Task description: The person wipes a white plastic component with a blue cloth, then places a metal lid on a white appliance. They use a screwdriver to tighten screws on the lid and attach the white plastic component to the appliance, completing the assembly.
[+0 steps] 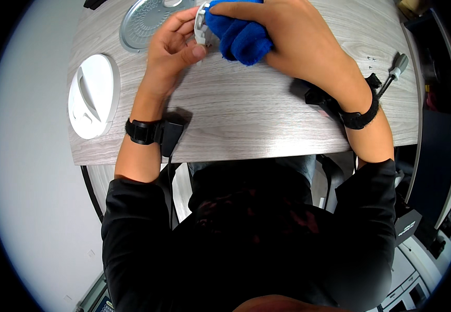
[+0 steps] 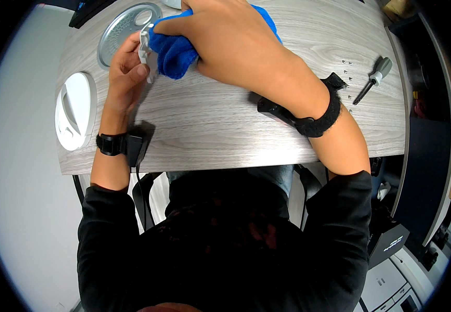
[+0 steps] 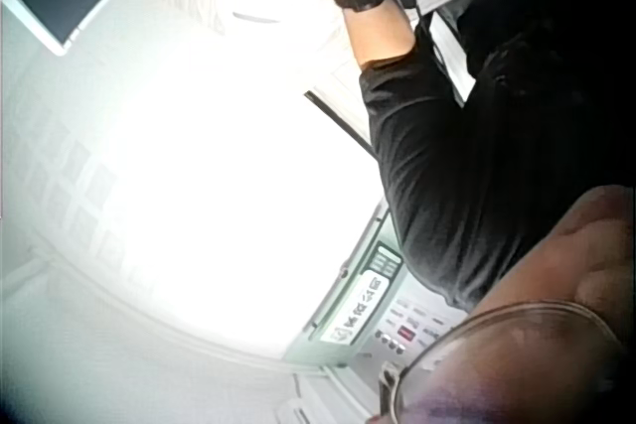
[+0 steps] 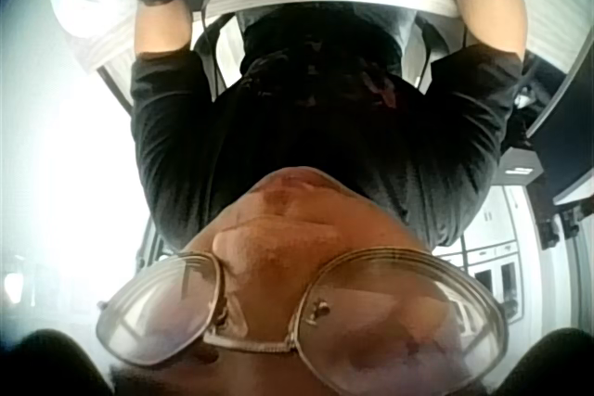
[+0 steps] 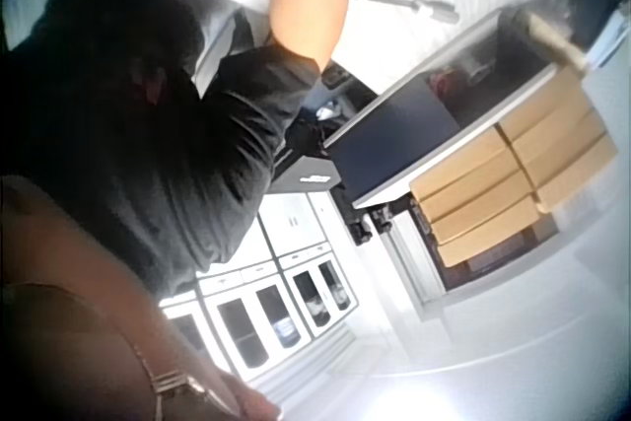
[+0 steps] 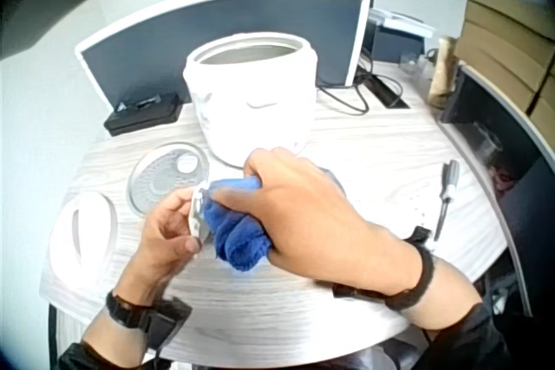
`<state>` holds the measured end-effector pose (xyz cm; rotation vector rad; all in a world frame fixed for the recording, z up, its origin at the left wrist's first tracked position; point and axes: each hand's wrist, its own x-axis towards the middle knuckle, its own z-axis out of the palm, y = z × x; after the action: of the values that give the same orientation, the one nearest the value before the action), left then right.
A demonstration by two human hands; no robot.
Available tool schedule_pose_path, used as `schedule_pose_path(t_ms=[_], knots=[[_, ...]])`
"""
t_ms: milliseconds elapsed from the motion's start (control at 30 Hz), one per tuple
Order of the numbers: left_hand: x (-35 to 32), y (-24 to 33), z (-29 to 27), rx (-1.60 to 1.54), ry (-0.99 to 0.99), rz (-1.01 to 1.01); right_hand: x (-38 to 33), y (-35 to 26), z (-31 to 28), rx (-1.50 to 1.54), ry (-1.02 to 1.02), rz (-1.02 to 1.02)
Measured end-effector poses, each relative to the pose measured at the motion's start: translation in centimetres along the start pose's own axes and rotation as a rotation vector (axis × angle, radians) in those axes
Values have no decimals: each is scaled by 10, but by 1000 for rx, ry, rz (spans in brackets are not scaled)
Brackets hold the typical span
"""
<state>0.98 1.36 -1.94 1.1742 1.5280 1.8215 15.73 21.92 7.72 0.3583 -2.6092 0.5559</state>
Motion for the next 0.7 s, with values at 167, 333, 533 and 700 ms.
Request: schedule_pose_path(t_ms=[167,333,533,700], knots=[[1,5,6,-262,-53,11,1,3,-3,9,34,-14],[0,7,8,-238,-81,-14,2,0,1,137,7,-112],[0,2,7,-214,-93,-12,1,7,14,87,-78,-150],[1,2,7,-232,-99,16,-3,2,12,-43,-38,-167]])
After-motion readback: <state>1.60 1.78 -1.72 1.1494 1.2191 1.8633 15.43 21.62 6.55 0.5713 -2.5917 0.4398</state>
